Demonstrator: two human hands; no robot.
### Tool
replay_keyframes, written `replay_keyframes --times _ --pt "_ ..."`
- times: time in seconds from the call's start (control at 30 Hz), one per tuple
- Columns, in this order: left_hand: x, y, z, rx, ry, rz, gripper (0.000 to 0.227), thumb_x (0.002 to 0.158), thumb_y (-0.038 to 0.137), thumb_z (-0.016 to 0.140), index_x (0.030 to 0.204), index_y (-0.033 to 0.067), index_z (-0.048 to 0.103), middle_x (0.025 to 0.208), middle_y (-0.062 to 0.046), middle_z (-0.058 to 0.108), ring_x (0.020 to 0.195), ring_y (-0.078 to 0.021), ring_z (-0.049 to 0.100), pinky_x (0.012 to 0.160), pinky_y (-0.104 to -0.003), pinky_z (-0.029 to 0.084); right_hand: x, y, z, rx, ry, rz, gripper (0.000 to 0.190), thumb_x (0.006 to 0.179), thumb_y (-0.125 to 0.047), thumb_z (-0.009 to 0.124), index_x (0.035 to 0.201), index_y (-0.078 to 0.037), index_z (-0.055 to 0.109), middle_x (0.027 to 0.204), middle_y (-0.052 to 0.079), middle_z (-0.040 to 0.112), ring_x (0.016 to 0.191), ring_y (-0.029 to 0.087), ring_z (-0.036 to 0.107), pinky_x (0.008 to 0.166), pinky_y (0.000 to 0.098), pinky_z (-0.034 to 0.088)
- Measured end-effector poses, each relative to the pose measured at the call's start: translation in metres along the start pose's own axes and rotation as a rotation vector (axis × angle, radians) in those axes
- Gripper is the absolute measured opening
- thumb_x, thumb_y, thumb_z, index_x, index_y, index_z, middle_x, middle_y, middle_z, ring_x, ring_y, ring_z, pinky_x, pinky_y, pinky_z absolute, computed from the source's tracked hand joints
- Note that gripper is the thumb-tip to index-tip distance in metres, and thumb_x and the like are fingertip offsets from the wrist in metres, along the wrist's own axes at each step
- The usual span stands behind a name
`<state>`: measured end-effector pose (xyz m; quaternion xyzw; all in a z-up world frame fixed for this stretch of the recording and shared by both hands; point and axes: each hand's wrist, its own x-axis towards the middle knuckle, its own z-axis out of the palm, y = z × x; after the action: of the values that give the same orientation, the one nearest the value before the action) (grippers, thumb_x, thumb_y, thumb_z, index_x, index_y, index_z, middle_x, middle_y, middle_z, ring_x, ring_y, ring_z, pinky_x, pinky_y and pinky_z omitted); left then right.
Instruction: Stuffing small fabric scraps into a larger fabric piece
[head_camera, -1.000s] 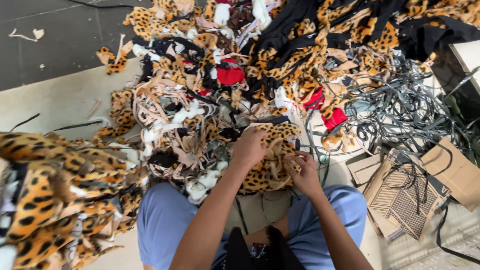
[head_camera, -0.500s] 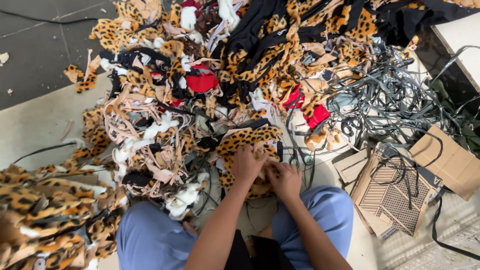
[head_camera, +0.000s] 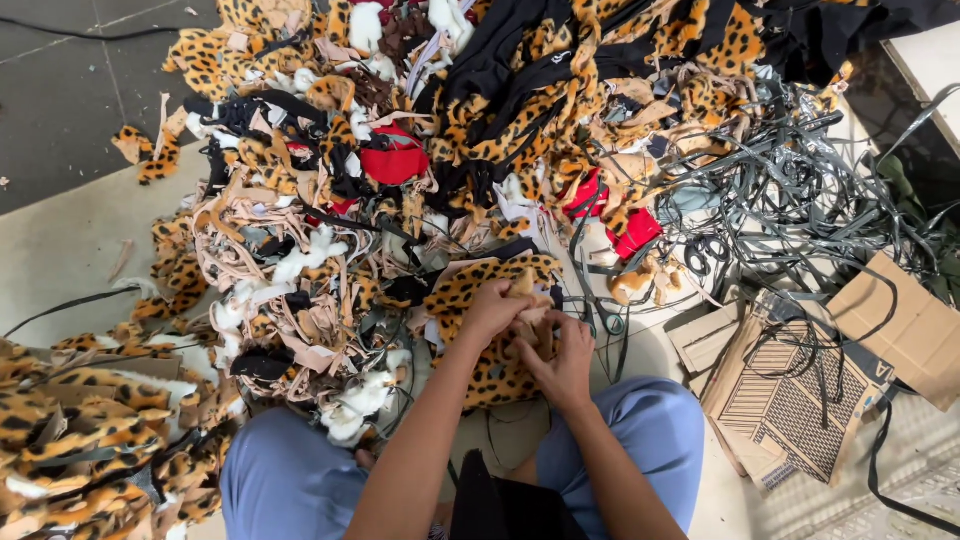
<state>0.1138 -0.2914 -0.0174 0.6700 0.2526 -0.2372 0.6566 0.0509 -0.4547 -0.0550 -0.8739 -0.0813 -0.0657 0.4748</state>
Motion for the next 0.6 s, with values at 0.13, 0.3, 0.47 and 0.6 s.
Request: replay_keyframes --times 0.13,0.3,0.47,0.6 --pt "0.010 -0.013 0.006 -0.046 0.128 0.026 0.032 0.084 0.016 0.069 0.111 -0.0024 0.074 0.090 -0.013 0.065 0.081 -0.0214 0.073 0.065 -0.029 0.067 -0.002 -0.014 0.000 -0.049 -0.111 0.156 0.070 0.071 -0.042 0.096 0.115 -0.008 0.053 0.104 0.015 0.067 0.103 0.038 0.065 0.088 0.0543 0.050" --pt "0.036 -0.038 0.001 0.257 0.218 0.109 0.021 0.090 0.030 0.067 0.080 0.0115 0.067 0.072 -0.003 0.060 0.062 -0.0154 0.060 0.050 -0.027 0.048 -0.017 0.004 0.009 -0.102 -0.222 0.135 0.021 0.098 -0.015 0.069 0.114 -0.012 0.055 0.093 0.011 0.067 0.088 0.034 0.072 0.072 0.0503 0.064" --pt "0.015 -0.010 0.004 0.266 0.128 0.075 0.057 0.099 0.031 0.061 0.140 -0.0073 0.054 0.133 -0.028 0.057 0.117 -0.0352 0.063 0.083 -0.042 0.059 -0.017 -0.010 0.004 -0.069 -0.211 0.150 0.028 0.099 -0.022 0.066 0.121 -0.011 0.053 0.099 0.010 0.062 0.084 0.032 0.072 0.064 0.0487 0.066" --pt "-0.032 0.041 0.002 0.474 0.261 0.100 0.041 0.101 0.029 0.054 0.130 0.0025 0.062 0.124 -0.017 0.057 0.110 -0.0314 0.064 0.078 -0.041 0.059 -0.014 -0.022 -0.002 -0.145 -0.167 0.236 0.043 0.094 -0.039 0.072 0.124 -0.015 0.051 0.113 0.007 0.052 0.088 0.031 0.068 0.060 0.0453 0.063"
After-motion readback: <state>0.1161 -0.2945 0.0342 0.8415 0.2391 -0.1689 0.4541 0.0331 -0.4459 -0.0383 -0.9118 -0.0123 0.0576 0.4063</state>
